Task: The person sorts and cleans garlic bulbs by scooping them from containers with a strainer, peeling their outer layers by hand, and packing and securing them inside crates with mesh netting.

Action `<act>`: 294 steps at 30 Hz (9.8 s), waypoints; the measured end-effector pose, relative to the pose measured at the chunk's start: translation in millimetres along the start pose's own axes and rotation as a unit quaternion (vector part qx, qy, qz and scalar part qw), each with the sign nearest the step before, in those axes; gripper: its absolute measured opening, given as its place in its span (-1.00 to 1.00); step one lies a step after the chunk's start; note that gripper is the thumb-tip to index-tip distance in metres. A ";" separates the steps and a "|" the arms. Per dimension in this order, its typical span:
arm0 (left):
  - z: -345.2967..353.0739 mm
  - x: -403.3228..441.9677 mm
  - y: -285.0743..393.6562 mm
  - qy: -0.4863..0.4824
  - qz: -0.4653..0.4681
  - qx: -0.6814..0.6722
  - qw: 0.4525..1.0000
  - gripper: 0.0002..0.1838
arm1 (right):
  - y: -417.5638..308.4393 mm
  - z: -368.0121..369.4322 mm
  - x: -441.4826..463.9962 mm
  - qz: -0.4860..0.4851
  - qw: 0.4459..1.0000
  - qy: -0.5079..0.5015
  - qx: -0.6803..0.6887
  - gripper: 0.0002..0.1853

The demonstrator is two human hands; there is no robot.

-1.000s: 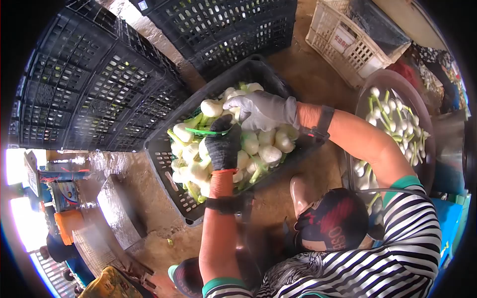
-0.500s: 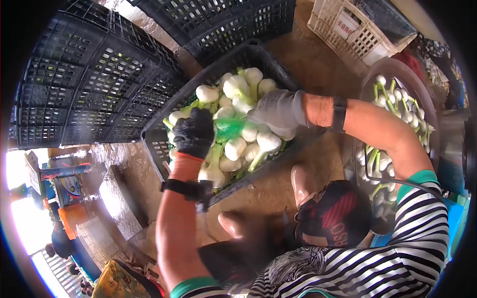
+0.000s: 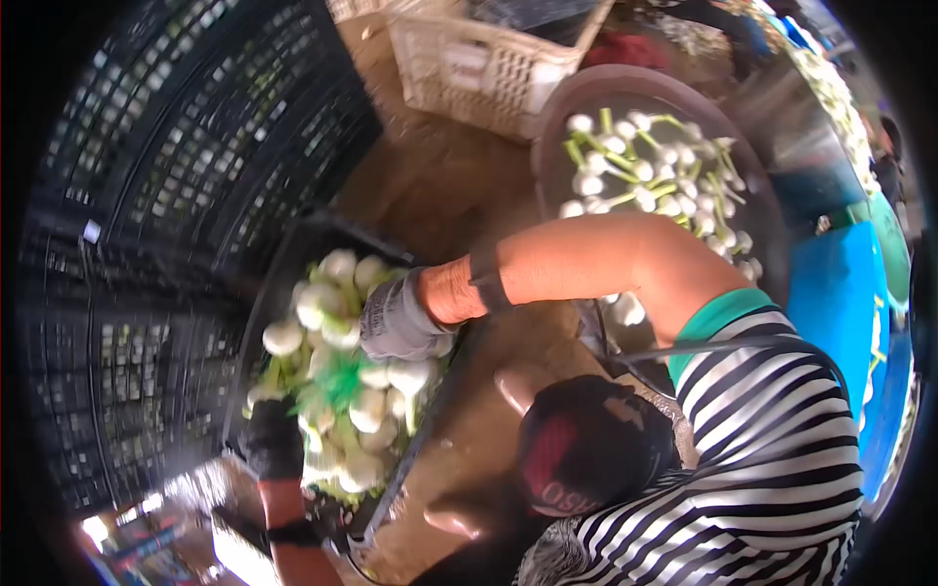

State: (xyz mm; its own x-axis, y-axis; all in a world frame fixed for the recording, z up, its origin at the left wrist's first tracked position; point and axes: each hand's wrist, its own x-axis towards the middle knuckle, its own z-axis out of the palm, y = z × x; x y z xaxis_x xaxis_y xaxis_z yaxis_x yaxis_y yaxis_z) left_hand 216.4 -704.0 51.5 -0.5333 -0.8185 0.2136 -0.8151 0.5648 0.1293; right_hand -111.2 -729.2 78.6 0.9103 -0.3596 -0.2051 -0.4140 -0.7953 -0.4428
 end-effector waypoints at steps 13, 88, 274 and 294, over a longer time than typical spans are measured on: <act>-27.6 -132.9 -72.4 0.031 -0.637 -0.500 0.586 -0.58 | -3.2 12.3 -79.9 0.343 0.785 0.300 0.419 -0.46; 28.2 46.4 385.2 -0.398 -0.529 -0.555 0.503 -0.35 | -293.3 186.1 -365.2 0.468 -0.270 0.574 0.615 -0.72; -357.7 -168.7 919.5 0.206 -0.969 -0.120 0.062 -0.68 | -493.7 -199.5 -20.3 0.081 0.848 -0.491 0.186 -0.81; -318.4 -328.3 1156.2 0.391 -0.914 -0.073 -0.078 -0.79 | -739.1 -86.3 -235.5 -0.229 0.752 -0.608 -0.107 -0.77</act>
State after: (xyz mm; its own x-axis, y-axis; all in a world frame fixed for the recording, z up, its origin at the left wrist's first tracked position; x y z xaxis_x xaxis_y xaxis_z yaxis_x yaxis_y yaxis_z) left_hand -478.8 251.1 439.2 0.4072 0.8277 -0.3861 0.8219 -0.1477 0.5502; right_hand -19.2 -98.8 529.5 0.2261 0.5854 -0.7786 0.0715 -0.8071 -0.5860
